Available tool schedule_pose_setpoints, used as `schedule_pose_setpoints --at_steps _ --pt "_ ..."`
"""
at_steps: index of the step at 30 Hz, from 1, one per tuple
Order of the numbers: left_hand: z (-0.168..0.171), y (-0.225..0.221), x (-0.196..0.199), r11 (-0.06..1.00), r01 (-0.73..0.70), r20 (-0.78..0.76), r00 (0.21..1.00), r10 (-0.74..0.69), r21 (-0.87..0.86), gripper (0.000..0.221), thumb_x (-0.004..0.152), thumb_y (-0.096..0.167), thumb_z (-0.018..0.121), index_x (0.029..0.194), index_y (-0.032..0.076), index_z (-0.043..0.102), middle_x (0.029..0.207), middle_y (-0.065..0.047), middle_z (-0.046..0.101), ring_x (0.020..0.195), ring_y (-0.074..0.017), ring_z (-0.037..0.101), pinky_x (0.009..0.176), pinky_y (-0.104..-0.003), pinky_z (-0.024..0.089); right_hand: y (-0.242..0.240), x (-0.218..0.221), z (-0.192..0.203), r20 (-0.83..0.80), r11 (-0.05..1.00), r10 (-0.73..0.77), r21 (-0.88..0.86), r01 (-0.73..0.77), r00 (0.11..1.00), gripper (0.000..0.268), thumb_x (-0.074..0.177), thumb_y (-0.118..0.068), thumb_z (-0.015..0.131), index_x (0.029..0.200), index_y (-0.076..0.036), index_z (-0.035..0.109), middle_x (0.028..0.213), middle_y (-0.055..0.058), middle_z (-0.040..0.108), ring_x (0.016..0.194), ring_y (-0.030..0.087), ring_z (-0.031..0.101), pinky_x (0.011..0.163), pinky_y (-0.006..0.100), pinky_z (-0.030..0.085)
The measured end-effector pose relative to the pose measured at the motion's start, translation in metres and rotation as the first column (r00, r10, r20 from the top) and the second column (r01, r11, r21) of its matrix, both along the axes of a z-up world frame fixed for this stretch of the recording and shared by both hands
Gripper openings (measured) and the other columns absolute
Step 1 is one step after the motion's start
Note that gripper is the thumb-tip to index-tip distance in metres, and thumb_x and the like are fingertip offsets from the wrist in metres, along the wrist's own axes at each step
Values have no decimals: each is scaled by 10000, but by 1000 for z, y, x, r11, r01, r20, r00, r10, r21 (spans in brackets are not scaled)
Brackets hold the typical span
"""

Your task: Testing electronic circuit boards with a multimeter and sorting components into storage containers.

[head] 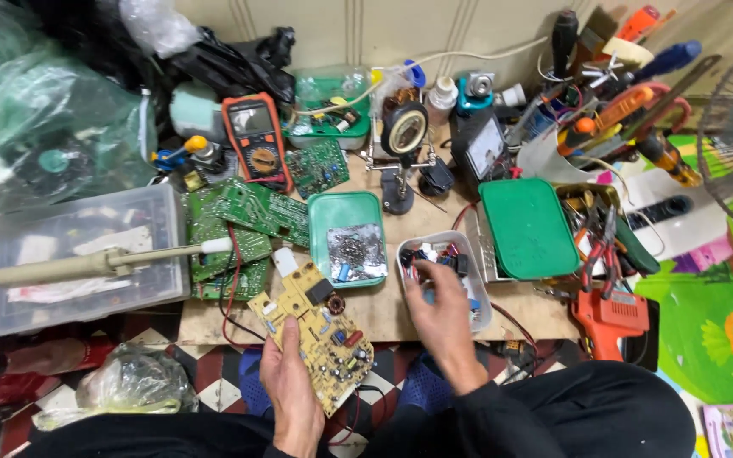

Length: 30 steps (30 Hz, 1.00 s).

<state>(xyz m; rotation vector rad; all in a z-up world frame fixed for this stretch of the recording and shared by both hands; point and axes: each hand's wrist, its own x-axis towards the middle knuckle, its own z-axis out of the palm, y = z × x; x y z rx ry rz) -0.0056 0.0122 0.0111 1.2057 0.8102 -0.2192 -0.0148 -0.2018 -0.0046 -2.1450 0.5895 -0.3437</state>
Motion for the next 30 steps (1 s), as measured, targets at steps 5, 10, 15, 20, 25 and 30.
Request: schedule_pose_setpoints --at_steps 5,10,15,20,25,30 --pt "-13 21 -11 994 -105 4 994 105 1 288 1168 238 615 1239 -25 709 1028 -140 740 829 -191 663 720 -337 534 39 50 -22 -81 929 180 -312 -197 980 715 1003 -448 737 1503 37 578 1393 215 654 1199 342 663 1004 502 580" --pt "-12 37 -18 995 -96 -29 995 97 38 308 1164 250 611 1261 -24 713 1056 -138 709 913 -189 633 848 -357 519 60 74 -54 -134 882 242 -382 -275 961 1001 903 -620 810 1582 52 511 1604 307 507 1432 445 514 1171 601 428" --pt "-20 46 -19 995 -95 -27 995 96 14 311 1163 241 613 1255 -36 719 1070 -147 717 941 -190 635 875 -351 507 52 68 -38 -191 944 156 -261 -203 969 926 930 -513 790 1606 34 472 1581 248 551 1377 402 577 1153 594 492" --pt "-22 46 -16 995 -93 -53 994 91 -33 324 1169 258 605 1290 -18 724 1065 -145 737 854 -190 651 751 -337 525 25 49 -29 -134 988 7 -150 -27 991 582 1052 -328 663 1545 -41 549 1418 201 655 1205 320 688 1021 524 618" --pt "-21 40 -11 996 -70 -54 996 66 -61 345 1168 278 596 1289 -28 701 1093 -159 750 895 -203 674 792 -344 543 -3 1 -12 -16 963 -203 -184 196 979 458 1008 -251 702 1379 19 691 1313 192 752 1134 345 737 965 443 588" --pt "-13 26 -8 992 109 -154 983 -99 58 430 1127 383 551 1352 49 701 1373 -154 745 1313 -264 700 1261 -545 462 -75 -23 -9 199 896 -271 -306 323 942 396 1037 -223 689 1339 32 711 1305 219 723 1125 336 679 928 442 568"
